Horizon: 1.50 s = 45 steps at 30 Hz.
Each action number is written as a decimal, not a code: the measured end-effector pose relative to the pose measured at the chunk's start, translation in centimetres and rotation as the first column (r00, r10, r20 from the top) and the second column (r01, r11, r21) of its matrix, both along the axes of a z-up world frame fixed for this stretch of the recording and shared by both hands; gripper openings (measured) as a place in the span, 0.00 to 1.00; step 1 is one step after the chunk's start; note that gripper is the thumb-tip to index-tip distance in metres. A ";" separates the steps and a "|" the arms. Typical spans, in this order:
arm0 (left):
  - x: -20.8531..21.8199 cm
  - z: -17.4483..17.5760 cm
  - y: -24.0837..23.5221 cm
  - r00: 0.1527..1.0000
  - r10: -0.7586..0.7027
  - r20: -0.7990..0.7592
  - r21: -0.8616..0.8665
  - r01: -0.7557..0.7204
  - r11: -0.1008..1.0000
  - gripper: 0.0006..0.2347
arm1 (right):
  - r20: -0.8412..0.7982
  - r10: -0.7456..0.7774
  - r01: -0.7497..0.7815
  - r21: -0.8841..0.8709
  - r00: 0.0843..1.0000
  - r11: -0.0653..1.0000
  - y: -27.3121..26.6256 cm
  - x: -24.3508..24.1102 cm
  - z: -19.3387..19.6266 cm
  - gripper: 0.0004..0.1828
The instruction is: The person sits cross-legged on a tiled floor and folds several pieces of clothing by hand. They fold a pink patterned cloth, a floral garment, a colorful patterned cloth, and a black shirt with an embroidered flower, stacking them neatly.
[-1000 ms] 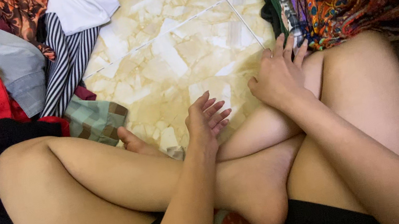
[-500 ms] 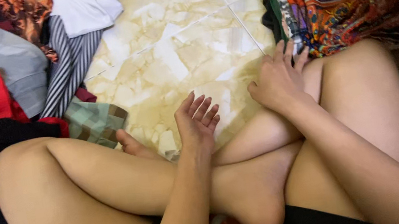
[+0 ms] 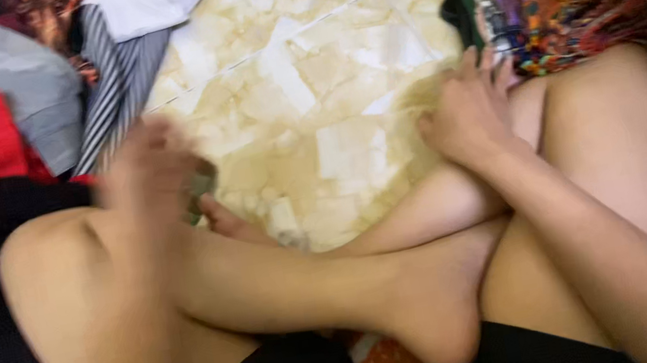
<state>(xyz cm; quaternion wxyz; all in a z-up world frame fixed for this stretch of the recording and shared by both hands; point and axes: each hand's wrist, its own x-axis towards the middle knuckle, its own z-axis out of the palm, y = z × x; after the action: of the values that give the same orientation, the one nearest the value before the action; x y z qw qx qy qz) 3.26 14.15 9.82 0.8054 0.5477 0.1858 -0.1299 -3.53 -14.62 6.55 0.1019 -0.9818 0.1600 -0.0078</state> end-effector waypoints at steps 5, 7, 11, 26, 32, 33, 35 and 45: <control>4.8 7.0 20.2 0.817 0.576 0.012 0.120 -0.573 0.810 0.20 | 0.133 0.110 -0.114 0.029 0.985 0.993 -1.1 1.2 -1.5 0.26; 3.4 7.1 22.3 0.772 0.636 -0.017 -0.066 -0.635 0.769 0.21 | 0.141 0.113 -0.120 0.038 0.983 0.992 -2.3 1.4 -3.3 0.28; 0.1 9.1 21.2 0.565 0.803 -0.191 -0.639 -0.692 0.335 0.44 | 0.046 -0.010 -0.002 0.238 0.999 0.971 -3.0 1.6 -2.9 0.32; -1.4 4.4 -3.8 0.578 -0.814 -0.054 0.994 0.107 0.010 0.08 | -0.213 -0.165 0.252 0.930 0.963 0.268 1.1 2.1 2.6 0.25; -13.9 -0.4 -18.1 0.321 -0.947 -0.017 0.988 0.149 0.033 0.13 | -0.164 -0.504 0.035 0.966 0.848 -0.255 -5.2 4.8 -4.3 0.24; -13.7 -1.1 -18.0 0.296 -0.955 -0.021 0.987 0.159 0.028 0.13 | -0.173 -0.526 0.038 0.966 0.833 -0.257 -4.7 3.3 -2.3 0.24; -12.7 -2.4 -15.9 0.519 -0.854 0.048 0.891 0.364 0.272 0.20 | -0.289 -0.413 0.145 0.927 0.864 -0.345 -1.4 1.6 1.8 0.27; -7.2 3.3 -3.0 0.945 -0.045 -0.325 -0.125 0.004 0.992 0.52 | 0.156 0.101 0.072 0.185 0.983 -0.980 -8.1 5.6 -13.5 0.21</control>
<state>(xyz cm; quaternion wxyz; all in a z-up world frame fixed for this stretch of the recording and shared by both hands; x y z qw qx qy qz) -3.96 11.20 13.11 0.7938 0.4705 0.3014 -0.2401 2.05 -22.68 -6.91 0.9764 -0.0003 -0.0545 0.2091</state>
